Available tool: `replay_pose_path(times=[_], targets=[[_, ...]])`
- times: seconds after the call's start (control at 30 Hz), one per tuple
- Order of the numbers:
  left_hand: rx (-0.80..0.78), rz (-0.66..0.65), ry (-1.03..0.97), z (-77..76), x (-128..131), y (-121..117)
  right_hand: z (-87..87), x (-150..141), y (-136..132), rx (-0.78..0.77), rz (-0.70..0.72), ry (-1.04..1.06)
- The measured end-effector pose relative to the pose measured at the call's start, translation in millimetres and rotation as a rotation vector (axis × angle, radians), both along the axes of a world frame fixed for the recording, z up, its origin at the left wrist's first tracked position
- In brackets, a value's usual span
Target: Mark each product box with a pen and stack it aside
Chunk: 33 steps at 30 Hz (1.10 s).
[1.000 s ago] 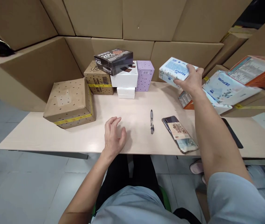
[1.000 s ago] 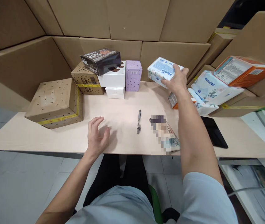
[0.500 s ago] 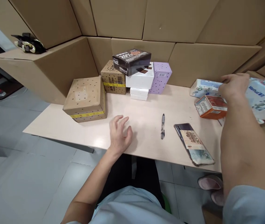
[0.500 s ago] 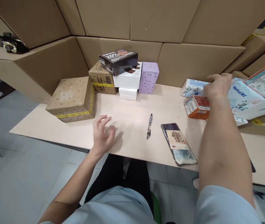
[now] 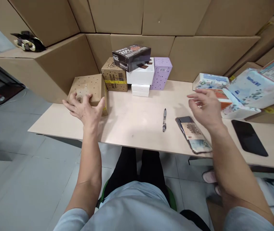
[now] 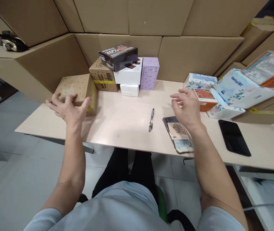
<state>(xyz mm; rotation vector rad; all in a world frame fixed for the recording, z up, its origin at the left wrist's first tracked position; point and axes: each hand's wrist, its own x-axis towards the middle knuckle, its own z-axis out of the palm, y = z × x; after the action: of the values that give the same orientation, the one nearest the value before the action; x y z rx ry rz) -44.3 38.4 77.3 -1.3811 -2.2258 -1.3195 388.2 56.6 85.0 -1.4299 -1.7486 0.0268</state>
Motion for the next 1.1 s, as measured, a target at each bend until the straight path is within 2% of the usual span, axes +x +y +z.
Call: replay_pose_path(times=[0.07,0.13,0.2,0.27,0.33,0.4,0.47,0.53,0.63,0.77,0.9,1.0,1.1], targets=[[-0.042,-0.042,0.038,3.2,-8,-2,-9.9,-9,-11,-0.054,0.056,-0.088],[0.011,-0.089,0.089,2.8,-24,-5,-17.9,-18,-20,-0.131,0.138,-0.241],[0.136,-0.21,0.169,-0.9,-48,-11,-22.3,-30,-27,-0.23,0.202,-0.469],[0.219,-0.375,0.166,-6.2,-74,-20,-22.5,-42,-33,-0.333,0.23,-0.711],[0.241,-0.542,0.058,-12.2,-99,-31,-20.0,-54,-37,-0.406,0.237,-0.889],[0.34,-0.682,-0.118,-18.3,-119,-40,-17.2,-62,-39,-0.436,0.235,-0.981],[0.444,-0.731,-0.244,-24.0,-131,-45,-16.2,-67,-39,-0.437,0.23,-1.019],[0.476,-0.743,-0.366,-28.0,-130,-45,-17.5,-70,-37,-0.428,0.223,-1.028],[0.428,-0.702,-0.439,-29.5,-105,-40,-21.9,-73,-36,-0.418,0.21,-1.016],[0.301,-0.734,-0.378,-26.6,-37,-35,-27.7,-72,-37,-0.404,0.195,-0.99],[0.312,-0.77,-0.382,-25.4,28,-30,-31.3,-62,-37,-0.418,0.147,-0.909],[0.28,-0.777,-0.413,-26.1,58,-26,-33.7,-56,-35,-0.423,0.126,-0.864],[0.256,-0.815,-0.454,-27.2,75,-22,-37.3,-52,-31,-0.427,0.121,-0.842]])
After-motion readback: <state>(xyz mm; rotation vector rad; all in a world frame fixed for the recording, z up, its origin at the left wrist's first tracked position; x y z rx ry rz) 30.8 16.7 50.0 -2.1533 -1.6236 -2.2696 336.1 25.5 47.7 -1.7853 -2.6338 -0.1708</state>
